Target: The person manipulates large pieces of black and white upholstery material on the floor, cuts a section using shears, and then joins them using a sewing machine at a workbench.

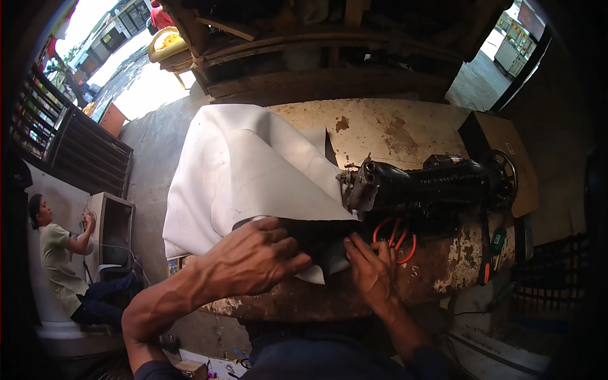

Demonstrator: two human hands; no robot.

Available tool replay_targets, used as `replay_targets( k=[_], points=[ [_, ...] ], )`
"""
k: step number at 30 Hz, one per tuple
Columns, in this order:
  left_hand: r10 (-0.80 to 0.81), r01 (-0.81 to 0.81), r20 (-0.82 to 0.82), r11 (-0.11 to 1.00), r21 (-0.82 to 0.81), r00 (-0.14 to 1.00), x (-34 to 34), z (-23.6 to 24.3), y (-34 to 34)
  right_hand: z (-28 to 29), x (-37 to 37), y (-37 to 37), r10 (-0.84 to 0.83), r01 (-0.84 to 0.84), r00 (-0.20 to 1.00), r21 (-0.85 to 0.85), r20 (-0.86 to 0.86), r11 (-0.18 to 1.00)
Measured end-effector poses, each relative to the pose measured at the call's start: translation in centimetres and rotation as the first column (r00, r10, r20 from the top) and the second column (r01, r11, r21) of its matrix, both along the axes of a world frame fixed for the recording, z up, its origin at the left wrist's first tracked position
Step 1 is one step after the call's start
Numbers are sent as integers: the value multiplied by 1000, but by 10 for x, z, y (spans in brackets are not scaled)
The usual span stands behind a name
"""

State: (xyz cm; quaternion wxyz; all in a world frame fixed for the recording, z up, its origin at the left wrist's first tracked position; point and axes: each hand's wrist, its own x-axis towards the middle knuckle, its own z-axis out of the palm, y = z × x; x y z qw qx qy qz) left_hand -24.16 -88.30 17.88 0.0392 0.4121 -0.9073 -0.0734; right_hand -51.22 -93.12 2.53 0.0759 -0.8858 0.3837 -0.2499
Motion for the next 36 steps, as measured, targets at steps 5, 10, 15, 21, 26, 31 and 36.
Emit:
replay_targets(
  k=[5, 10, 15, 21, 26, 31, 36],
  points=[
    [-204, 204, -17, 965, 165, 979, -52, 44, 92, -13, -7, 3, -9, -18, 985, 148, 175, 989],
    [-46, 64, -73, 963, 260, 996, -86, -63, 120, -24, -35, 22, 174, -228, 968, 334, 184, 915],
    [4, 41, -142, 949, 313, 990, -81, -81, 113, -10, -34, 64, 509, -506, 854, 407, 112, 760],
    [228, -159, 42, 787, -597, 973, -85, -24, 65, 20, -30, 59, 604, -548, 796, 385, -33, 743],
    [486, -462, 31, 848, -258, 874, -58, -7, -15, 15, -30, 62, 586, -532, 810, 401, -14, 746],
    [404, -399, 1, 903, 162, 915, -55, -31, -40, 7, -33, 63, 570, -534, 822, 328, -15, 779],
    [201, -193, -69, 976, 98, 977, -75, -63, -17, 1, -41, 64, 538, -545, 836, 292, 113, 786]
  ],
)
